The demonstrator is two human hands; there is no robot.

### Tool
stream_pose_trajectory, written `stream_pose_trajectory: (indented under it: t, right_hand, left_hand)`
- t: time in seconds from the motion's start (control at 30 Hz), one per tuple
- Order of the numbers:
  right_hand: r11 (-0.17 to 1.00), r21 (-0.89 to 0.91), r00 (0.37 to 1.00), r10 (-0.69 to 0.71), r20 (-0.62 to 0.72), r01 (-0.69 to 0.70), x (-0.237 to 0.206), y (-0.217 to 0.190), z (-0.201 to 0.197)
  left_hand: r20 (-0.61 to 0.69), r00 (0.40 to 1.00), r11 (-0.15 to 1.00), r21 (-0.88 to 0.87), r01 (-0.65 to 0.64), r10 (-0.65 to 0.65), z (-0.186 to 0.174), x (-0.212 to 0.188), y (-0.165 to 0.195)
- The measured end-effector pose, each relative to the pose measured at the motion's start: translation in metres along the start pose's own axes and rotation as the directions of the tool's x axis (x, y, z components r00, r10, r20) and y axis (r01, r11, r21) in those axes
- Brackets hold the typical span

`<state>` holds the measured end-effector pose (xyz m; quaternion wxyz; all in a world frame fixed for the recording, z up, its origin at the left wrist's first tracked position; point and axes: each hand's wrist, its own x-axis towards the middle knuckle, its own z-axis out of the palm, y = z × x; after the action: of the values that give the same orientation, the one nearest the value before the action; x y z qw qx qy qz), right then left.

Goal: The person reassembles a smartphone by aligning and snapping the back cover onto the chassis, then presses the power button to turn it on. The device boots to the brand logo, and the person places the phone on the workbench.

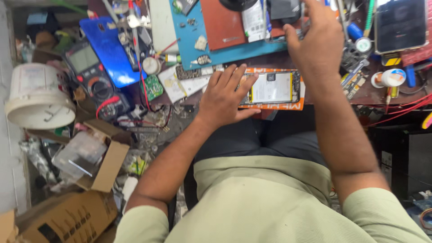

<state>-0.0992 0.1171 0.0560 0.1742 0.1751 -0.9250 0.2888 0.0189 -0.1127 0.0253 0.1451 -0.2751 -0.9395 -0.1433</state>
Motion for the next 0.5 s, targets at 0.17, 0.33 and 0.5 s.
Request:
stream_pose_trajectory:
  t: [0.17,0.33,0.5]
  right_hand:
    - [0.862,0.446,0.954,0.294,-0.054,-0.24,0.0,0.004,0.012]
    - [0.791,0.593,0.963,0.252,-0.093,-0.15,0.004,-0.009,0.03]
    - [0.959,0.267,0.983,-0.053,-0.174,0.099,0.021,-0.025,0.02]
  left_hand:
    - [-0.023,1.0,1.0,-0.018,0.001,-0.001,-0.007,0.002,-0.002]
    - [-0.011,1.0,1.0,-0.015,0.012,-0.012,-0.006,0.002,0.0]
    - [-0.019,1.0,0.999,-0.043,0.0,-0.001,-0.008,0.005,0.002]
